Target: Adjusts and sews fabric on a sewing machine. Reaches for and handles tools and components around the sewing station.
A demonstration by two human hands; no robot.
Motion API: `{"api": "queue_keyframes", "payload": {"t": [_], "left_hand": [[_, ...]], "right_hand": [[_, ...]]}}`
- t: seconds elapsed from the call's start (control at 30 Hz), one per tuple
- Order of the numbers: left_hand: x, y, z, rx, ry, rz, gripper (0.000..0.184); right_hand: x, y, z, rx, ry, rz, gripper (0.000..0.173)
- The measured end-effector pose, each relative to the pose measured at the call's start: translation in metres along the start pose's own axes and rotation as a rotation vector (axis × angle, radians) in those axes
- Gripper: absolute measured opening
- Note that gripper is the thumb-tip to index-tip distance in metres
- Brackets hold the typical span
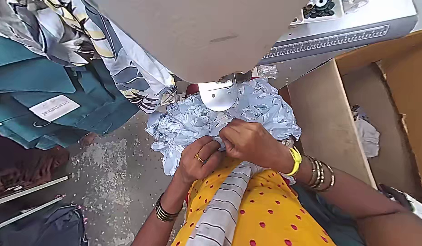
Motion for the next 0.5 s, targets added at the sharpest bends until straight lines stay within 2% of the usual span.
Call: {"api": "queue_keyframes", "payload": {"t": [0.03,0.1,0.17,0.2,0.23,0.33,0.37,0.5], "left_hand": [[0.001,0.000,-0.001,0.004,-0.003,0.004,0.010],[0.004,0.000,-0.002,0.019,-0.021,0.028,0.010],[0.007,0.000,-0.003,0.029,-0.030,0.048,0.011],[0.007,0.000,-0.003,0.025,-0.032,0.048,0.012],[0.006,-0.001,-0.003,0.019,-0.032,0.041,0.011],[-0.001,-0.009,-0.007,0.078,-0.018,0.031,0.005],[-0.004,-0.012,-0.009,0.133,-0.018,0.032,0.001],[-0.015,-0.017,-0.017,0.360,-0.055,-0.032,0.010]], "right_hand": [[0.008,0.003,0.010,-0.064,0.080,0.055,0.012],[0.044,0.012,0.045,-0.323,0.202,0.144,0.014],[0.072,0.022,0.073,-0.552,0.241,0.152,0.019],[0.073,0.024,0.077,-0.571,0.185,0.132,0.031],[0.064,0.025,0.071,-0.536,0.062,0.099,0.038],[0.021,0.018,0.036,-0.350,-0.345,-0.014,0.033],[0.011,0.015,0.026,-0.296,-0.395,-0.048,0.033],[0.004,0.015,0.026,-0.247,-0.379,-0.060,0.028]]}}
Point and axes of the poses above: each hand's wrist, its own y-axis away from the middle knuckle, its own x-axis out of the back of the hand, z = x × y, the point moved 5 cm from there along -y, towards the middle knuckle, and after that the axes turned 13 degrees about x, right-handed, at the moved point
